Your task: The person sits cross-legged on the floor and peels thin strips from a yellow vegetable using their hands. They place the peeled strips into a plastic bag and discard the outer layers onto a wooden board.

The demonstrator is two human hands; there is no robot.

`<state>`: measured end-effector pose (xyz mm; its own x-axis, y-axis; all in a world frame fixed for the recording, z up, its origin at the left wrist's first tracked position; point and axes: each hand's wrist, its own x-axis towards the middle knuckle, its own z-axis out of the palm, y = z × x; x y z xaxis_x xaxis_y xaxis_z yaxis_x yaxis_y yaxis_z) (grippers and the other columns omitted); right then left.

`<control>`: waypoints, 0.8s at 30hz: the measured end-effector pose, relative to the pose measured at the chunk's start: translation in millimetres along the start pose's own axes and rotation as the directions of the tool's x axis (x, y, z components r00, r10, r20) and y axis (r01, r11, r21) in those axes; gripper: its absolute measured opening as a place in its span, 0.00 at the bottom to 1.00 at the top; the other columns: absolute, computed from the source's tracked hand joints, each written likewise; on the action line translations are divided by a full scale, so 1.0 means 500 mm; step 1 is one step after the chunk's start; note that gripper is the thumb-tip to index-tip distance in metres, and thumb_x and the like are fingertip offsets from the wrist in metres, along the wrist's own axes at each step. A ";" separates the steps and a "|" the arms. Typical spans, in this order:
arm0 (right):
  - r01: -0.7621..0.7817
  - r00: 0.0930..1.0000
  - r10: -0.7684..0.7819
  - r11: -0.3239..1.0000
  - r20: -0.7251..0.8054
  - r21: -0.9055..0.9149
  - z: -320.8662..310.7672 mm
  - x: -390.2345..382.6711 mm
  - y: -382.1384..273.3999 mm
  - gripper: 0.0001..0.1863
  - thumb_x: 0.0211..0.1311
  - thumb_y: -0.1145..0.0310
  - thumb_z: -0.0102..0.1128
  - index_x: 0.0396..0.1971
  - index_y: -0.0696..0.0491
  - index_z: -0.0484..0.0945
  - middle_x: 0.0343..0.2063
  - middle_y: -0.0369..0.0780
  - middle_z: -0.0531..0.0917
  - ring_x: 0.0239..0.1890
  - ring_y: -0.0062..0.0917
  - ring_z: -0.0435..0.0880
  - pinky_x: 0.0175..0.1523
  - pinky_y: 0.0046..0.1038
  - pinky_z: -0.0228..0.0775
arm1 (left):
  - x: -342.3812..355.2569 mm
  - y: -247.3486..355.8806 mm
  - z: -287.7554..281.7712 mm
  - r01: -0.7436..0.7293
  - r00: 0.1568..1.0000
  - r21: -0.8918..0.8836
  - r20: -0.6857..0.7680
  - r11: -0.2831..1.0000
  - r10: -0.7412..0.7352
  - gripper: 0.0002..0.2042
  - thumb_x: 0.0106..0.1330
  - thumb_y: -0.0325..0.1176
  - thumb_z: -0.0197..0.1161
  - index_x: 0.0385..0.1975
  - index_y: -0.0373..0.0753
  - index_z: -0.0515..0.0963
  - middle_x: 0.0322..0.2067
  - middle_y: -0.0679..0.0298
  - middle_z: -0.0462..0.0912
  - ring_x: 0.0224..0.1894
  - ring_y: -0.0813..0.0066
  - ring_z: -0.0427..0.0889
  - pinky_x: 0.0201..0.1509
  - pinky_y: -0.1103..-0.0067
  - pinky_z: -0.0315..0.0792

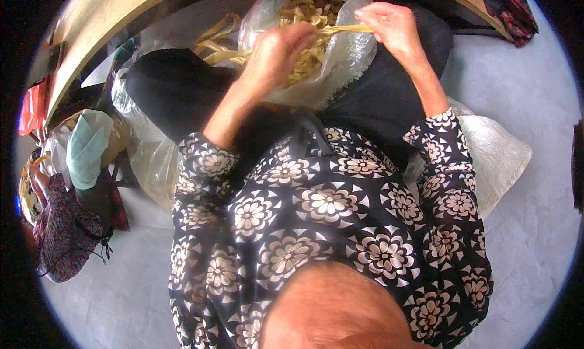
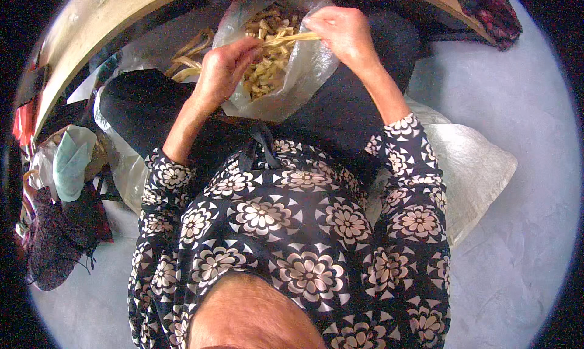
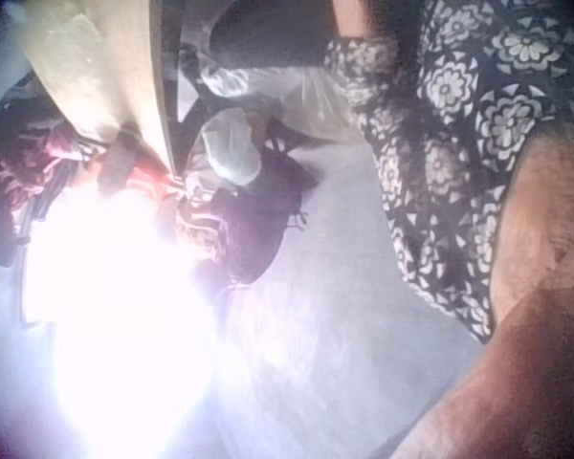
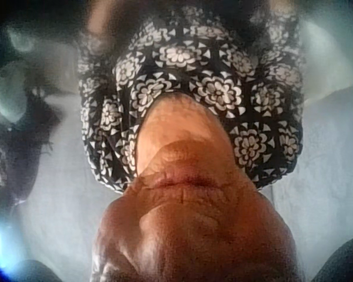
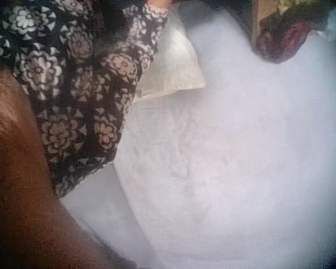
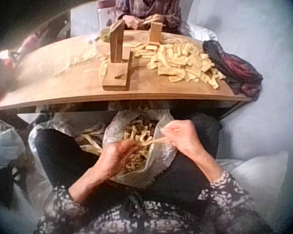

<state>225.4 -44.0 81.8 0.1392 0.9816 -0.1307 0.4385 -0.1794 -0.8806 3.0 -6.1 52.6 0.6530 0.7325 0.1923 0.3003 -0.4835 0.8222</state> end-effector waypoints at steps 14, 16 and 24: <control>-0.006 0.905 -0.276 0.753 0.324 0.658 0.007 0.002 -0.097 0.13 0.55 0.69 0.54 0.40 0.58 0.74 0.27 0.32 0.79 0.19 0.07 0.69 0.24 0.09 0.60 | 0.106 0.024 -0.034 0.245 0.959 -0.633 0.271 0.734 -0.086 0.17 0.64 0.41 0.47 0.45 0.35 0.69 0.26 0.69 0.74 0.23 0.88 0.68 0.25 0.90 0.64; 0.147 0.923 -0.280 0.890 0.265 0.431 0.037 0.008 -0.086 0.13 0.49 0.74 0.58 0.37 0.59 0.75 0.32 0.35 0.80 0.30 0.13 0.76 0.35 0.16 0.69 | 0.072 -0.008 -0.009 0.426 0.895 -0.838 0.445 0.342 -0.025 0.15 0.65 0.41 0.46 0.43 0.35 0.68 0.27 0.66 0.74 0.24 0.86 0.70 0.22 0.91 0.64; 0.189 0.932 -0.206 0.978 0.297 0.086 0.082 0.009 -0.059 0.12 0.46 0.63 0.60 0.32 0.50 0.77 0.25 0.40 0.79 0.24 0.32 0.79 0.30 0.26 0.69 | 0.027 -0.035 0.024 0.629 0.776 -0.760 0.627 -0.164 0.070 0.21 0.57 0.45 0.55 0.43 0.34 0.66 0.32 0.57 0.75 0.30 0.77 0.75 0.22 0.90 0.69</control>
<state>176.9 -31.7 88.4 -0.2246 0.9715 -0.0756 0.3791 0.0157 -0.9252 15.0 6.6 34.7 0.9635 0.2345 -0.1290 -0.1674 0.9042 0.3929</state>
